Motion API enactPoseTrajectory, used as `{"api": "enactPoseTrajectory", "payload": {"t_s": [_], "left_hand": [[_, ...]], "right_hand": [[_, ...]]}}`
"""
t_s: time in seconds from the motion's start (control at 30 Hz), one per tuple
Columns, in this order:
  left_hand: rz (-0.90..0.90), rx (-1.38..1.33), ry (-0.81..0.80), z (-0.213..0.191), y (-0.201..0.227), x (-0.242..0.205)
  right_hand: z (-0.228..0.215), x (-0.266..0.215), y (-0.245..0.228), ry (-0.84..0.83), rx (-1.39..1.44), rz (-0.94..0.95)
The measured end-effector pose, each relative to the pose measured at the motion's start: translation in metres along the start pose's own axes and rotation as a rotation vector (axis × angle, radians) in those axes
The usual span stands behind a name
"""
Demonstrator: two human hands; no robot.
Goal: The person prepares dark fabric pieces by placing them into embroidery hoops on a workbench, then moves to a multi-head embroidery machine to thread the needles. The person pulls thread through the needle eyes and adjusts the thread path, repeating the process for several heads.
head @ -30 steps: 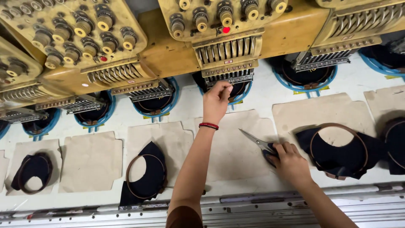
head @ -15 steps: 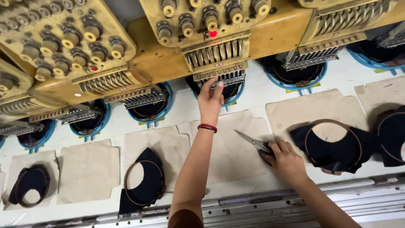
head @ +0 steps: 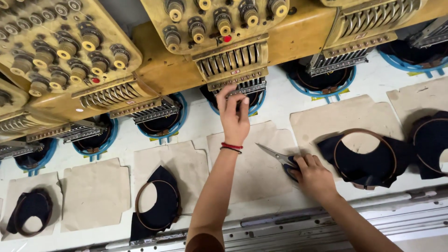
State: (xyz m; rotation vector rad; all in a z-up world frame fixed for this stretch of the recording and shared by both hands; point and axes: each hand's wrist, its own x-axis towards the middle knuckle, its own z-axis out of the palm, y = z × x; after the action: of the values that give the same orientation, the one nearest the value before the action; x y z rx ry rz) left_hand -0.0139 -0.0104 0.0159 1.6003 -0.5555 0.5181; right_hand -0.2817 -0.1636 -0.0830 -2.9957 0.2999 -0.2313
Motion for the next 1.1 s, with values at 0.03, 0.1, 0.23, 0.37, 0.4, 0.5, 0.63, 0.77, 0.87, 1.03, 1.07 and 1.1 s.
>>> {"api": "enactPoseTrajectory", "payload": {"t_s": [0.03, 0.1, 0.23, 0.37, 0.4, 0.5, 0.63, 0.77, 0.87, 1.03, 1.07, 1.1], "left_hand": [[0.086, -0.028, -0.087, -0.004, 0.009, 0.007], [0.177, -0.057, -0.171, -0.006, 0.011, 0.012], [-0.138, -0.115, -0.197, -0.017, -0.033, -0.023], [-0.470, -0.277, -0.241, -0.029, -0.056, -0.094], [-0.471, -0.275, -0.242, -0.034, -0.050, -0.104], [-0.676, -0.368, -0.103, -0.046, -0.030, -0.122], [-0.882, -0.389, -0.125, -0.053, -0.015, -0.116], [-0.897, -0.432, -0.133, -0.046, -0.017, -0.116], [-0.669, -0.324, -0.054, -0.040, -0.023, -0.121], [-0.494, -0.044, 0.046, -0.026, -0.014, -0.066], [-0.493, -0.055, 0.065, -0.020, -0.013, -0.053], [-0.492, -0.057, 0.065, -0.012, -0.024, -0.043]], "right_hand": [[-0.001, -0.001, -0.001, 0.007, -0.011, -0.001], [0.000, 0.001, 0.000, 0.018, -0.024, -0.005], [0.007, -0.002, 0.001, 0.116, -0.097, -0.083], [0.014, -0.009, 0.010, -0.038, -0.045, 0.017], [0.012, -0.007, 0.015, -0.039, -0.043, 0.017], [-0.005, -0.008, 0.021, -0.404, 0.558, 0.330], [-0.045, -0.026, -0.006, -0.606, 1.637, 0.700], [-0.048, -0.043, -0.023, -0.729, 1.951, 0.705], [-0.050, -0.043, -0.029, -0.683, 1.904, 0.705], [-0.040, -0.047, -0.028, -0.654, 1.922, 0.765], [-0.037, -0.049, -0.027, -0.644, 1.979, 0.735], [-0.042, -0.048, -0.030, -0.642, 1.978, 0.734]]}}
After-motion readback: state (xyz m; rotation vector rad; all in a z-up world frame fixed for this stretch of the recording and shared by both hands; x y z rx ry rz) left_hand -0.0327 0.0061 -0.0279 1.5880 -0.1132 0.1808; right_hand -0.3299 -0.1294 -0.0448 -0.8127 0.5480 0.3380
